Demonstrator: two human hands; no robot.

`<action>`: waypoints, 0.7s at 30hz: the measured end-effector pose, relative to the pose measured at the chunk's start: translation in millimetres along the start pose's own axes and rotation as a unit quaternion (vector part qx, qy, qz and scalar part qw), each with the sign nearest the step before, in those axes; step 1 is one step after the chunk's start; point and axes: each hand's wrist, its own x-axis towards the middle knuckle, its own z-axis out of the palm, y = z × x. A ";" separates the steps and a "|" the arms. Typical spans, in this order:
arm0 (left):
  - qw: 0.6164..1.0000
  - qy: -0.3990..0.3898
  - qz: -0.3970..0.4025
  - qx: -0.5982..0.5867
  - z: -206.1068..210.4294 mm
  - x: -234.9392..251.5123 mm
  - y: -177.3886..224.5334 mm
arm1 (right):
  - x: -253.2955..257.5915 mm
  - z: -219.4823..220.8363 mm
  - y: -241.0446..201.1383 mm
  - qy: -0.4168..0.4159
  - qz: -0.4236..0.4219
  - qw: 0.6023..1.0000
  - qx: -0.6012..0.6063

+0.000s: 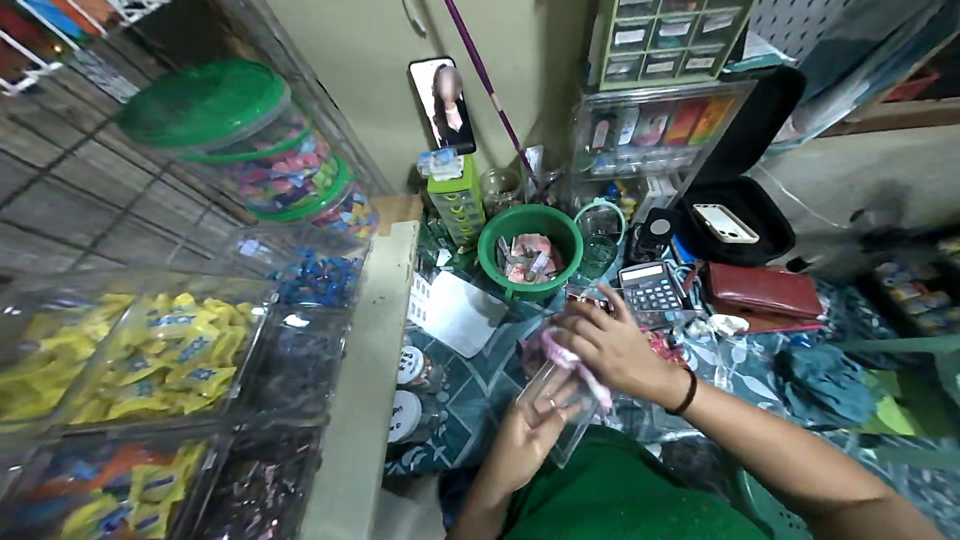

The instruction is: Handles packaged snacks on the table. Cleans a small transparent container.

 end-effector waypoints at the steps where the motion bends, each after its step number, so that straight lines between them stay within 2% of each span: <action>1: 1.000 -0.009 0.001 -0.001 -2.1 0.1 -0.4 | -1.5 0.7 6.5 -0.008 0.011 1.000 -0.007; 5: 1.000 -0.020 -0.006 0.000 -7.4 0.8 3.0 | 2.1 0.9 -5.7 -0.010 0.011 1.000 -0.002; 9: 0.990 0.048 -0.074 0.106 0.8 -4.0 11.5 | 5.4 -1.2 -56.1 -0.003 -0.055 0.997 0.046; 12: 0.986 0.062 -0.093 0.127 4.6 -4.4 10.9 | 4.2 3.9 -57.3 0.018 -0.066 0.997 0.035; 14: 0.992 0.054 -0.075 0.088 6.6 -1.7 8.0 | 0.8 6.0 -45.5 0.022 -0.033 0.999 0.033; 17: 0.998 0.009 -0.008 0.065 4.9 0.0 8.4 | -1.1 4.9 -16.7 0.023 0.065 0.997 0.021; 19: 0.996 0.001 0.024 0.084 7.3 0.8 3.1 | -3.7 3.3 -4.0 0.004 0.126 0.991 0.048; 21: 0.997 -0.016 0.061 0.050 5.8 2.4 -7.3 | -3.0 -2.5 -1.1 -0.016 0.152 0.984 0.090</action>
